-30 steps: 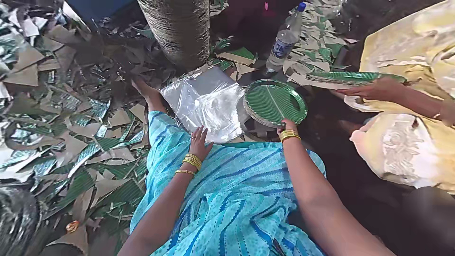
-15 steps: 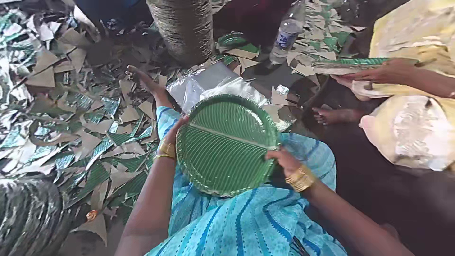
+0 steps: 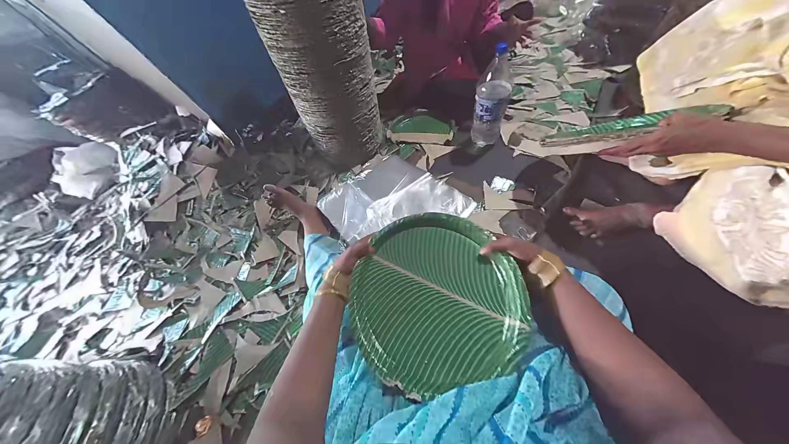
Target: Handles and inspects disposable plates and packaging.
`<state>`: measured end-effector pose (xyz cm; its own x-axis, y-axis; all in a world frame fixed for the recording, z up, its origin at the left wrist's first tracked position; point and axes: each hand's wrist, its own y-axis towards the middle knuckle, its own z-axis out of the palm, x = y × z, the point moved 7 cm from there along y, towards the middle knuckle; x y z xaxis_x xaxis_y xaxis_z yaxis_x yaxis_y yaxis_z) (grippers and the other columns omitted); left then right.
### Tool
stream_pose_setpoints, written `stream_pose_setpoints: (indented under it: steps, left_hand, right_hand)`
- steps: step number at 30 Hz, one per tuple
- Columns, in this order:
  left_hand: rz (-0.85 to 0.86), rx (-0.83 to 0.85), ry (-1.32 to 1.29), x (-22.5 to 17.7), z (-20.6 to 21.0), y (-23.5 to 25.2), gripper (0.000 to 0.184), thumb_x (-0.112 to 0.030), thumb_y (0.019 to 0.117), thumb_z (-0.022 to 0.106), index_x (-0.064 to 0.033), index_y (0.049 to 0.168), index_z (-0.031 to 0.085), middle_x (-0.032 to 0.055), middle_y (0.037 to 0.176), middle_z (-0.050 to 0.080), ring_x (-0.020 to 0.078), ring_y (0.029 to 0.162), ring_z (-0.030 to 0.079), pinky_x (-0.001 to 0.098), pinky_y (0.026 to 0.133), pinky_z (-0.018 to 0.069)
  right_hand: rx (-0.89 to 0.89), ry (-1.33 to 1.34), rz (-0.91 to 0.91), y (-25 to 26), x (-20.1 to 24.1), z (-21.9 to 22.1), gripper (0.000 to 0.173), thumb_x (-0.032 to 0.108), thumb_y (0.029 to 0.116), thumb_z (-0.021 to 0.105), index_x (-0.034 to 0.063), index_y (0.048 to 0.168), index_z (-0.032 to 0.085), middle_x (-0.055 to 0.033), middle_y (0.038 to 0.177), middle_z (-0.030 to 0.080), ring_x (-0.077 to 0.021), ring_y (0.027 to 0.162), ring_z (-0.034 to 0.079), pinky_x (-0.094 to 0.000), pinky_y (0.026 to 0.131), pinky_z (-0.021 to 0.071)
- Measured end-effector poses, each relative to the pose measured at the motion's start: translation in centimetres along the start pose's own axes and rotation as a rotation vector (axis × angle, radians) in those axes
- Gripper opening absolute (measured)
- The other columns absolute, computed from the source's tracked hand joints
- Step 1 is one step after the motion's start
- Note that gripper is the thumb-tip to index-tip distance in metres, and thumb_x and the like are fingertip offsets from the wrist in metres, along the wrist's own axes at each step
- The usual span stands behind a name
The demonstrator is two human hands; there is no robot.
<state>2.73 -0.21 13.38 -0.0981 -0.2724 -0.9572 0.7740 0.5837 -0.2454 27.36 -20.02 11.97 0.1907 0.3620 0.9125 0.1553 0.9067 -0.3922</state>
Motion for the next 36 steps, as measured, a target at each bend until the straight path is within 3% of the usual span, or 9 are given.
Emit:
stream_pose_setpoints:
  steps: [5,7,14,18,22,28,31,34,36]
  left_hand:
    - [-0.05,0.041,0.124,0.0,3.8,6.6,0.05,-0.027,0.1125,0.022,0.0013,0.144,0.048,0.011,0.135,0.062,0.0111,0.119,0.06,0.029,0.101,0.0478]
    - [-0.112,-0.144,0.384,2.8,2.2,9.5,0.043,-0.021,0.1109,0.043,0.0041,0.146,0.049,0.0204,0.15,0.051,0.0266,0.14,0.048,0.0415,0.115,0.0375]
    - [-0.332,0.147,1.361,10.9,2.1,9.3,0.074,-0.036,0.097,0.069,-0.0058,0.158,0.038,0.0173,0.168,0.027,0.0418,0.158,0.011,0.0743,0.118,-0.0031]
    - [-0.488,-0.077,1.309,9.2,-3.5,8.5,0.091,-0.074,0.0941,0.05,-0.0033,0.152,0.047,0.0224,0.165,0.03,0.0438,0.155,0.019,0.0734,0.12,0.0022]
    - [-0.557,-0.242,1.108,7.8,-7.4,7.3,0.092,-0.075,0.0981,0.035,0.0036,0.141,0.057,0.0291,0.156,0.042,0.045,0.148,0.036,0.0657,0.12,0.026]
    - [-0.335,-0.273,1.279,7.3,-9.0,11.9,0.072,-0.069,0.0934,0.057,-0.0206,0.146,0.059,0.0135,0.173,0.003,0.0395,0.159,0.001,0.0689,0.122,0.0023]
    - [-0.41,-0.276,1.252,7.0,-10.0,13.7,0.077,-0.066,0.0956,0.056,-0.0146,0.153,0.05,0.0147,0.173,0.0,0.0416,0.158,-0.003,0.0714,0.121,-0.0008]
    - [-0.451,-0.317,1.118,6.8,-12.0,14.2,0.085,-0.058,0.0986,0.058,-0.001,0.158,0.035,0.0205,0.169,0.021,0.0417,0.157,0.014,0.0711,0.121,0.0066]
    - [-0.308,-0.462,0.905,5.8,-14.6,14.5,0.077,-0.046,0.101,0.062,0.006,0.153,0.039,0.0289,0.156,0.041,0.0439,0.146,0.04,0.0627,0.12,0.0284]
  right_hand:
    - [-0.307,-0.204,0.05,-5.6,-0.5,-5.3,0.067,-0.007,0.0859,0.056,0.0015,0.15,0.039,-0.0082,0.123,0.061,-0.0014,0.096,0.062,-0.0197,0.083,0.0529]
    - [-0.363,-0.204,0.062,-7.7,-1.9,-7.2,0.076,-0.006,0.0829,0.057,0.0024,0.154,0.033,-0.011,0.132,0.059,-0.0028,0.104,0.062,-0.0205,0.087,0.0527]
    - [-0.506,-0.085,0.008,-11.0,-4.7,-9.6,0.078,0.004,0.0756,0.058,0.0025,0.149,0.032,0.0081,0.112,0.064,0.013,0.092,0.063,-0.0077,0.079,0.0532]
    - [-0.479,-0.06,-0.016,-9.8,-5.3,-10.8,0.072,0.004,0.0745,0.058,0.0044,0.144,0.038,0.0142,0.104,0.066,0.0136,0.089,0.064,-0.0077,0.078,0.0544]
    - [-0.485,-0.04,-0.044,-9.2,-5.5,-11.1,0.066,0.005,0.0713,0.058,0.0095,0.136,0.045,0.0186,0.097,0.069,0.0127,0.085,0.066,-0.0091,0.076,0.0559]
    - [-0.583,-0.019,-0.042,-9.3,-5.5,-10.1,0.062,0.004,0.0707,0.056,0.0092,0.132,0.048,0.0172,0.091,0.069,0.0111,0.079,0.066,-0.0102,0.071,0.0567]
    - [-0.653,-0.019,-0.038,-9.5,-5.4,-9.8,0.063,0.004,0.0701,0.056,0.0085,0.132,0.047,0.0168,0.088,0.068,0.0108,0.076,0.066,-0.0106,0.068,0.0565]
    - [-0.676,-0.016,-0.033,-9.6,-5.2,-9.5,0.06,0.003,0.0735,0.055,0.0082,0.133,0.047,0.0163,0.09,0.069,0.0104,0.078,0.067,-0.0114,0.07,0.0572]
    - [-0.689,-0.003,-0.036,-9.5,-5.2,-9.7,0.058,0.003,0.0735,0.054,0.0092,0.13,0.049,0.0156,0.089,0.07,0.0091,0.078,0.067,-0.0129,0.069,0.0581]
